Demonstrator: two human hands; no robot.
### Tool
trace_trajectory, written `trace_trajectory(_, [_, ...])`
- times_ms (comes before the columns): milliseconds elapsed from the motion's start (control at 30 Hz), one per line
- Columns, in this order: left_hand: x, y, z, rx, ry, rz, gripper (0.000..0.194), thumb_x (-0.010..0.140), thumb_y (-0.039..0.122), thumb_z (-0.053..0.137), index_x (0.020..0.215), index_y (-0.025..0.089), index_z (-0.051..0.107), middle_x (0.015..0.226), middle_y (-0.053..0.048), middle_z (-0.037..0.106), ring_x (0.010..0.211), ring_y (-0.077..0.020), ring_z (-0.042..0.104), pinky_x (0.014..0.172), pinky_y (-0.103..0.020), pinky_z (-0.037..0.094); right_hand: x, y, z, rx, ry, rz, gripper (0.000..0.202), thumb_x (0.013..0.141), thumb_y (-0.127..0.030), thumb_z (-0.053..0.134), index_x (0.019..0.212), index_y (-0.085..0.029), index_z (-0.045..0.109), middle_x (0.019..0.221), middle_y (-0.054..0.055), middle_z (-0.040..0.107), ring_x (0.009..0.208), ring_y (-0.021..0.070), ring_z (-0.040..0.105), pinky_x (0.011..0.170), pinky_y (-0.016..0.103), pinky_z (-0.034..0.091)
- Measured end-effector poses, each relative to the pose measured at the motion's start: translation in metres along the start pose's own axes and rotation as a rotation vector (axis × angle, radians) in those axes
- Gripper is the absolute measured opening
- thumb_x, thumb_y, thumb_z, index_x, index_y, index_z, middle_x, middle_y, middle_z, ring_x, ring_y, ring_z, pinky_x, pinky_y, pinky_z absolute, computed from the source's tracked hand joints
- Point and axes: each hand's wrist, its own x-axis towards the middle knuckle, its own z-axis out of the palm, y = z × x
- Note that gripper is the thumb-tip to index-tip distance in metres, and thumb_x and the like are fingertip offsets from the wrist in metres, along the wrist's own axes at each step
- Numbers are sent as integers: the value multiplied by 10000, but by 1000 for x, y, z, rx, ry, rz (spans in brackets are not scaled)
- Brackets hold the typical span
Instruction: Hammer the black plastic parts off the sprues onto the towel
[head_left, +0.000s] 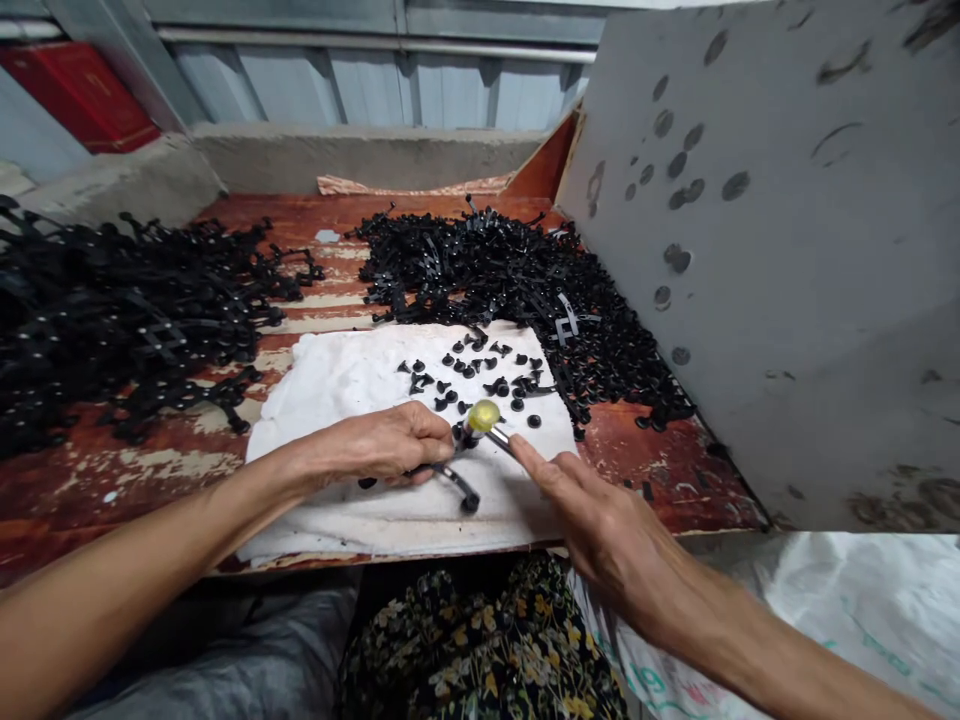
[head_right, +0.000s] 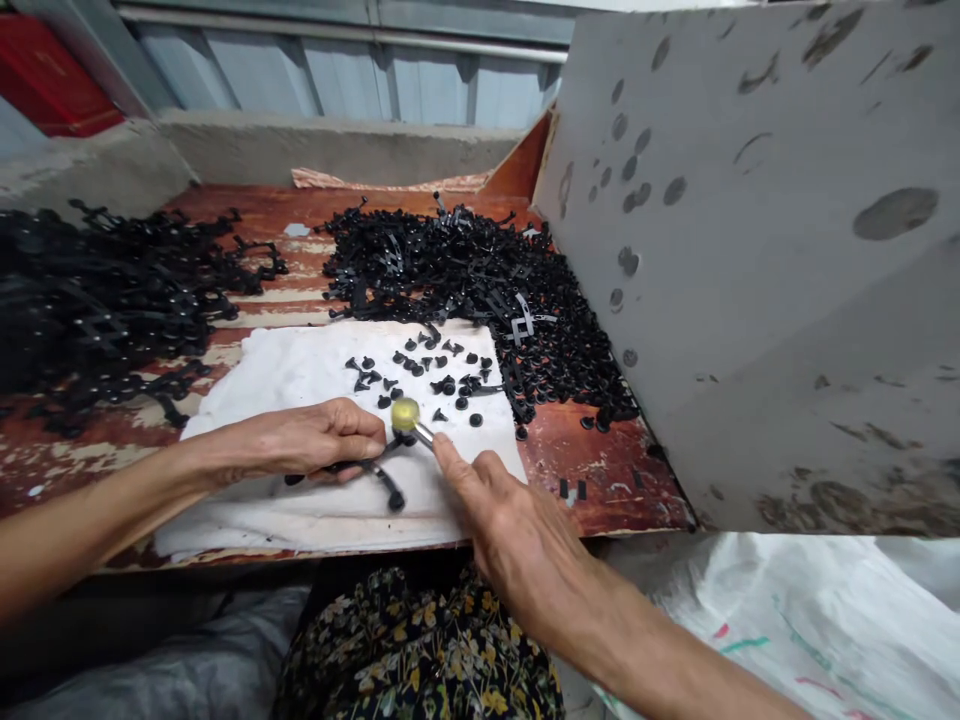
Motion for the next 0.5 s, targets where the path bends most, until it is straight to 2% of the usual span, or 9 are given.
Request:
trace_trajectory(33, [0, 1, 0, 9, 2, -7, 330, 790, 420, 549, 558, 196, 480, 423, 51, 377, 371, -79, 293, 381, -225, 193, 0, 1, 1, -6, -34, 7, 747, 868, 3, 384, 1563, -257, 296, 932, 106, 674, 751, 233, 670, 627, 344, 593])
trace_trajectory(67, [1, 1, 0, 10, -2, -8, 330, 789, 421, 548, 557, 196, 479, 422, 52, 375, 370, -79, 293, 381, -225, 193, 1, 1, 1, 11, -16, 10, 735, 882, -4, 382, 1564, -262, 290, 936, 104, 676, 762, 232, 670, 638, 344, 596])
trace_trajectory(133, [2, -1, 0, -7, -14, 8, 345, 792, 437, 545, 553, 198, 477, 421, 49, 383, 368, -81, 302, 381, -226, 200, 0, 1, 2, 67, 113, 1, 754, 909, -9, 390, 1581, -304, 214, 998, 98, 674, 830, 226, 665, 715, 350, 597])
trace_trajectory(200, [3, -3, 0, -22, -24, 21, 355, 796, 452, 540, 554, 198, 481, 420, 46, 397, 367, -84, 315, 383, -226, 213, 0, 2, 4, 63, 168, -12, 791, 898, 2, 400, 1587, -314, 175, 997, 94, 671, 807, 219, 659, 710, 349, 596])
trace_trajectory(300, [3, -4, -2, -21, -12, 13, 345, 796, 446, 537, 563, 197, 486, 416, 52, 389, 364, -82, 308, 378, -219, 204, 0, 4, 7, -37, 22, 7, 748, 869, -6, 381, 1564, -265, 289, 854, 86, 677, 625, 207, 637, 563, 331, 585])
trace_trajectory(333, [2, -4, -2, -22, -9, 14, 341, 798, 440, 536, 564, 197, 488, 413, 55, 385, 364, -81, 302, 375, -216, 199, 1, 4, 7, -33, 18, 16, 740, 878, -12, 377, 1566, -269, 284, 870, 92, 684, 650, 215, 651, 582, 342, 592])
trace_trajectory(433, [1, -1, 2, -39, -1, 31, 334, 803, 421, 525, 555, 201, 479, 403, 59, 380, 358, -81, 292, 367, -214, 191, 0, 7, 10, 32, 147, -15, 775, 904, -13, 365, 1590, -312, 162, 911, 94, 696, 720, 221, 689, 615, 335, 607])
trace_trajectory(500, [0, 2, 7, -39, -3, 27, 312, 804, 389, 513, 557, 204, 470, 411, 60, 387, 362, -83, 297, 369, -216, 198, -1, 11, 12, 31, 99, -18, 738, 898, -17, 379, 1561, -328, 284, 941, 93, 735, 740, 223, 725, 621, 324, 623])
